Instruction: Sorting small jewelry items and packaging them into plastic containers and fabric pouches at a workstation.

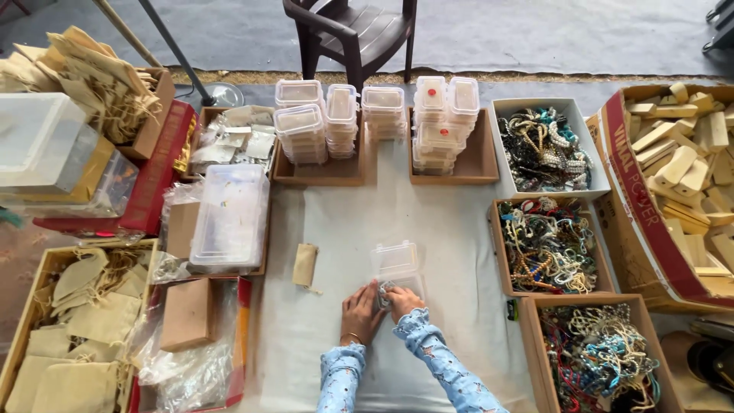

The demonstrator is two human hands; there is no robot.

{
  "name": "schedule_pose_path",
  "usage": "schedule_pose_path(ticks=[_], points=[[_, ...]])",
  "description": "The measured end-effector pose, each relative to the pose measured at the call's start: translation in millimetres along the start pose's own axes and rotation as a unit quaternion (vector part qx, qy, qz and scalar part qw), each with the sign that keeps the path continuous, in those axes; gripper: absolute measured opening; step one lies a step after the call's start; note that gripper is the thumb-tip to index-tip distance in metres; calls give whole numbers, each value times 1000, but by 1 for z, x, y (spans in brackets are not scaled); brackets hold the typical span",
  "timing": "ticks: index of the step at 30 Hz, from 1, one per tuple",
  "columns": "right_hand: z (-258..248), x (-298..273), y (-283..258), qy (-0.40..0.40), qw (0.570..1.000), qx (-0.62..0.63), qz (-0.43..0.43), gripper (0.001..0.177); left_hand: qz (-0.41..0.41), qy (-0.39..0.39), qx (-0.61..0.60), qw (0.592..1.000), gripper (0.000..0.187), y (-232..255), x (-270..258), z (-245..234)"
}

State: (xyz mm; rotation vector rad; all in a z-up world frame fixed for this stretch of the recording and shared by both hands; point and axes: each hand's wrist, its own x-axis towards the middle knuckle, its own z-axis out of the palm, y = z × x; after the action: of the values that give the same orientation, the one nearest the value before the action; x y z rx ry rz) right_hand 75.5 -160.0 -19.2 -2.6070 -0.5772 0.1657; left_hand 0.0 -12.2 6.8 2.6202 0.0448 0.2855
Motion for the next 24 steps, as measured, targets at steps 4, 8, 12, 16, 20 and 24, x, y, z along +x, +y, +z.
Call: schedule_pose_path(ticks=[4,8,12,16,20,24], points=[[-2,5,-14,-6,1000,-20,11,28,28,30,-12,999,84,-4,0,2],[8,3,1,15,1000,-3,-16,27,7,6,-13,1000,85,-5,-4,5],[-12,6,14,63,997,-28,19,30,19,18,-7,1000,86,-9,-2,13],[-24,2,3,53,992,-63,96,30,22,8,4,1000,88,-7,0,14],[-13,9,-23,38,995,-69,58,34,33,35,18,999,85,-14,6,14],[8,-2,-17,43,999,-26,3,31,31,55,5,998,78,-11,-5,15]])
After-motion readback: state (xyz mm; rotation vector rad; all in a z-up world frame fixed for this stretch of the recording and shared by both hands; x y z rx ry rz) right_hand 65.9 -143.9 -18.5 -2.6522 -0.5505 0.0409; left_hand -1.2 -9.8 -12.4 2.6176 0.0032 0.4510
